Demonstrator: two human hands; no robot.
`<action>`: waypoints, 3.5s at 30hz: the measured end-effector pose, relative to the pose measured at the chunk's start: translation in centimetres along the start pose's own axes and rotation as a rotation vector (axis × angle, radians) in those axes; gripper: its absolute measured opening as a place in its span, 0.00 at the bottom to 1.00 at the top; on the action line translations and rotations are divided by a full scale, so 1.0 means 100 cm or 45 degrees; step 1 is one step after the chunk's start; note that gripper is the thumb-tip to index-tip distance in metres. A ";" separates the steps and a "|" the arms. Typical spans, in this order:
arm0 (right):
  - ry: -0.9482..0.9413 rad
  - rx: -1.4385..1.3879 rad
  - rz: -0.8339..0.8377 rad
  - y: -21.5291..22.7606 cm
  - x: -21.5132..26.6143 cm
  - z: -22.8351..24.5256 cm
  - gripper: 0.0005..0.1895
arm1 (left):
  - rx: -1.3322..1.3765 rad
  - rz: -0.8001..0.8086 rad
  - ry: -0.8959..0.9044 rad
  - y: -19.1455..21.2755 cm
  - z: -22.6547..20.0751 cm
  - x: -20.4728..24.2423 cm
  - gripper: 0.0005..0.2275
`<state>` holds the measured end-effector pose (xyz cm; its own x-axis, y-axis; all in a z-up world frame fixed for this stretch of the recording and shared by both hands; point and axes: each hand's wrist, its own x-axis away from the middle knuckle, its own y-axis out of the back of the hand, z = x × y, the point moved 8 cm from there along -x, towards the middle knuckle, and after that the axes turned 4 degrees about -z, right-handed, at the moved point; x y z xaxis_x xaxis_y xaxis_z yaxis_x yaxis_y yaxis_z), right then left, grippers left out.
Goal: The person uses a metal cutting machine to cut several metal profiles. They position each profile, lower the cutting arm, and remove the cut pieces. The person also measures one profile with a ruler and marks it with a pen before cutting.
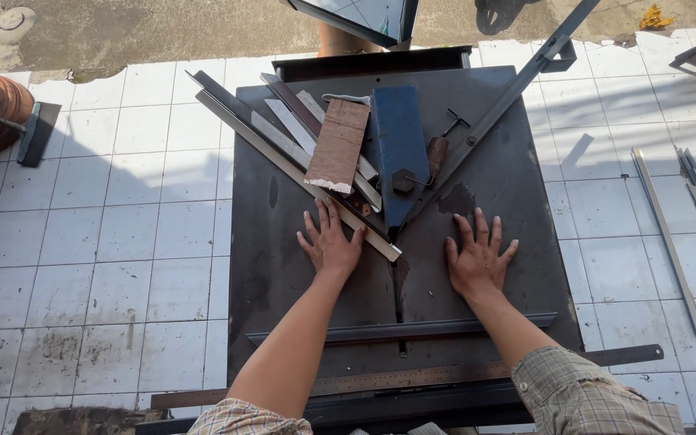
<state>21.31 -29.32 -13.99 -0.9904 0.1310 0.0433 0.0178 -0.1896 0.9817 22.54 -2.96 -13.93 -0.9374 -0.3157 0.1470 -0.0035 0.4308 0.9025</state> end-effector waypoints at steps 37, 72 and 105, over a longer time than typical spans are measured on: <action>-0.004 0.027 0.046 -0.008 -0.050 0.008 0.23 | -0.112 0.186 0.048 0.012 -0.025 -0.039 0.35; -0.690 -2.316 -0.051 0.064 0.004 0.006 0.11 | -0.302 -0.009 -1.086 0.074 -0.075 0.065 0.12; -0.122 -0.482 0.108 0.017 -0.090 0.003 0.27 | 0.399 -0.002 -0.576 0.051 -0.049 0.141 0.06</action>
<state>30.25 -30.50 -12.66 -0.9701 0.1862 0.1558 0.0295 -0.5467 0.8368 10.97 -9.37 -5.23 -0.9933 0.0485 -0.1051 -0.0437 0.6835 0.7286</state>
